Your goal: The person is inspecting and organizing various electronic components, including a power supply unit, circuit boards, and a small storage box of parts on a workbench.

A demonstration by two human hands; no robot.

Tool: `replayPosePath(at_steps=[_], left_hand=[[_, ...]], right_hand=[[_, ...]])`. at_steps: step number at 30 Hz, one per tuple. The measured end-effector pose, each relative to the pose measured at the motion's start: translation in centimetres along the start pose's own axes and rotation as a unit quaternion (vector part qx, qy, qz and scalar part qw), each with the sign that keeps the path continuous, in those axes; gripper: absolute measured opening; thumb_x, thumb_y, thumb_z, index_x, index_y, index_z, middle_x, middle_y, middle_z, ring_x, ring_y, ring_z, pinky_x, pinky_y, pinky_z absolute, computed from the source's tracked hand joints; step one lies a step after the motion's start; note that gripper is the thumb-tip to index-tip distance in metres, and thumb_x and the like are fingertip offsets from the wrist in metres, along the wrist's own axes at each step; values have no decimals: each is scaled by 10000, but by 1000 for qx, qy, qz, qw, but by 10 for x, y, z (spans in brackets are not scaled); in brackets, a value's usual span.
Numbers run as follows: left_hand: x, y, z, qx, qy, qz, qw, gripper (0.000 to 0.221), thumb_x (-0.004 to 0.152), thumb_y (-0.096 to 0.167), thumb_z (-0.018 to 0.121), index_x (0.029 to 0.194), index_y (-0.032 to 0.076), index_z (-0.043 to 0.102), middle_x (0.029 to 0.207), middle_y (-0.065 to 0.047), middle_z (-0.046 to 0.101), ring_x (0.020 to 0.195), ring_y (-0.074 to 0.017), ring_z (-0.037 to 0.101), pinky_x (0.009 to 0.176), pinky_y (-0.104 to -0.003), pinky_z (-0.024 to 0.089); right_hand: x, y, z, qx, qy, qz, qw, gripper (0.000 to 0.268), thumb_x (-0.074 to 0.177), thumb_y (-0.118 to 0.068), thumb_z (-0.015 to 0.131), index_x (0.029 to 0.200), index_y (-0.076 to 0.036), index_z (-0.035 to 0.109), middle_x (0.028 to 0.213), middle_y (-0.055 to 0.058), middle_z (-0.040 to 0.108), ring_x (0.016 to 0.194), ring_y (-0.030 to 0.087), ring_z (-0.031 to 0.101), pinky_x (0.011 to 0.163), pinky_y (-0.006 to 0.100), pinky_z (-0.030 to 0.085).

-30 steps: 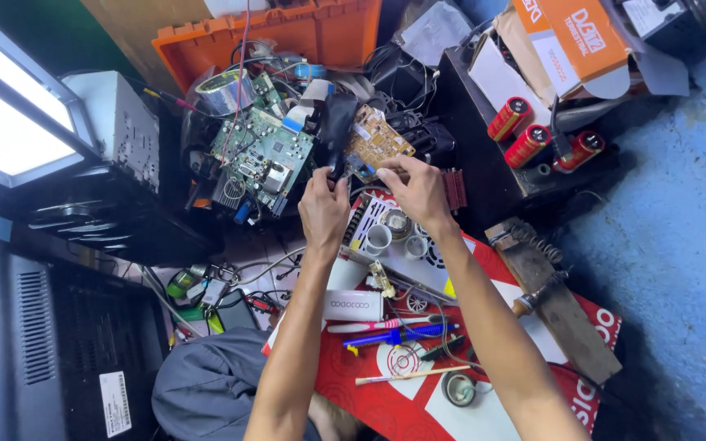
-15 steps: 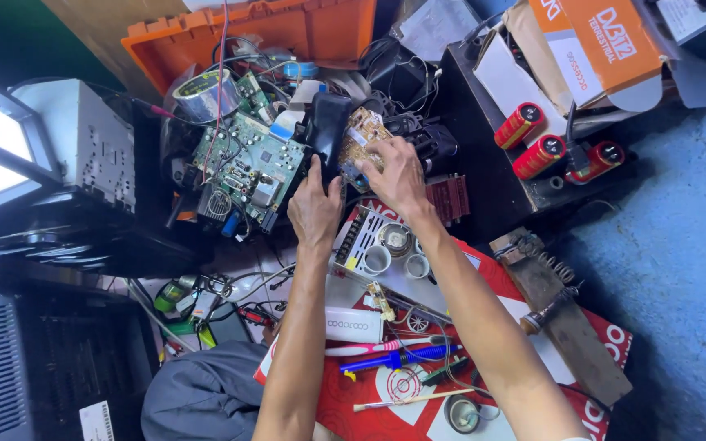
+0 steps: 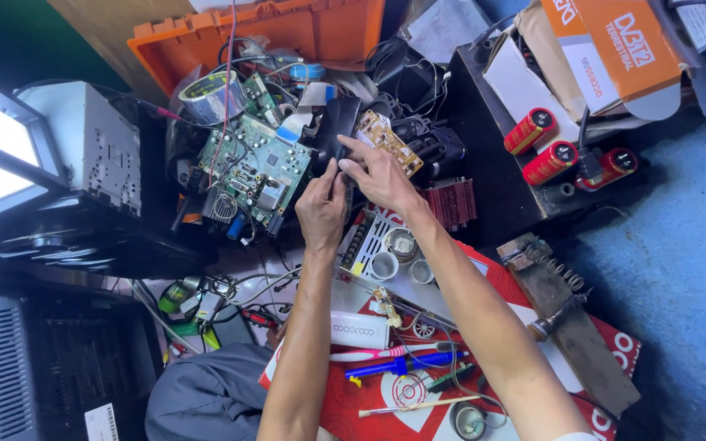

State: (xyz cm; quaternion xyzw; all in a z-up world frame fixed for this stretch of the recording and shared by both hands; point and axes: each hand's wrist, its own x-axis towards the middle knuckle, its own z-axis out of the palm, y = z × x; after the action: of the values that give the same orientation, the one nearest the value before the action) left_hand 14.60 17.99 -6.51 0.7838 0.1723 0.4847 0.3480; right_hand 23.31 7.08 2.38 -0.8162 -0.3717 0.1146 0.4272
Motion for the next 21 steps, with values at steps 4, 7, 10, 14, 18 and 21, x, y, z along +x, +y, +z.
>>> replayPosePath(at_steps=[4, 7, 10, 14, 18, 21], left_hand=[[9, 25, -13, -56, -16, -28, 998, 267, 949, 209, 720, 1211, 198, 769, 751, -73, 709, 724, -215, 738, 601, -323, 587], [17, 41, -22, -84, -47, -32, 995, 246, 980, 164, 680, 1214, 136, 753, 825, -145, 732, 801, -306, 746, 623, -383, 589], [12, 39, -25, -122, -56, -70, 989, 238, 990, 119, 658, 1207, 111, 755, 951, -139, 779, 881, -306, 758, 710, -360, 608], [7, 26, -18, -95, -60, -145, 983, 121, 966, 264, 697, 1050, 178, 709, 802, -41, 767, 759, -209, 760, 625, -319, 595], [2, 23, -15, -85, -102, -150, 980, 137, 969, 284, 707, 953, 147, 708, 737, -63, 747, 701, -240, 747, 567, -325, 574], [2, 23, -9, -93, -131, -159, 974, 127, 939, 281, 735, 967, 157, 728, 785, -71, 761, 733, -253, 752, 585, -339, 583]], right_hand=[[18, 14, 9, 3, 5, 12, 1000, 354, 1043, -359, 542, 1359, -252, 661, 1073, 181, 762, 1096, 419, 683, 942, 524, 534], [24, 19, 15, 17, 45, 51, 998, 311, 998, -345, 605, 1274, -272, 728, 950, 93, 777, 984, 338, 730, 898, 472, 567], [24, 25, 23, 56, 84, 101, 990, 265, 922, -358, 699, 1172, -309, 772, 898, 24, 769, 912, 238, 739, 843, 404, 585], [30, 27, 23, 84, 132, 125, 980, 254, 866, -332, 742, 1116, -310, 783, 800, -73, 718, 766, 86, 699, 768, 299, 590], [34, 47, 16, 146, 195, 137, 960, 310, 876, -252, 725, 1175, -327, 760, 1034, 75, 761, 827, 172, 752, 688, 306, 647], [20, 27, -13, 236, 246, 124, 932, 320, 935, -160, 627, 1245, -156, 705, 1043, 195, 736, 798, 198, 725, 660, 290, 653]])
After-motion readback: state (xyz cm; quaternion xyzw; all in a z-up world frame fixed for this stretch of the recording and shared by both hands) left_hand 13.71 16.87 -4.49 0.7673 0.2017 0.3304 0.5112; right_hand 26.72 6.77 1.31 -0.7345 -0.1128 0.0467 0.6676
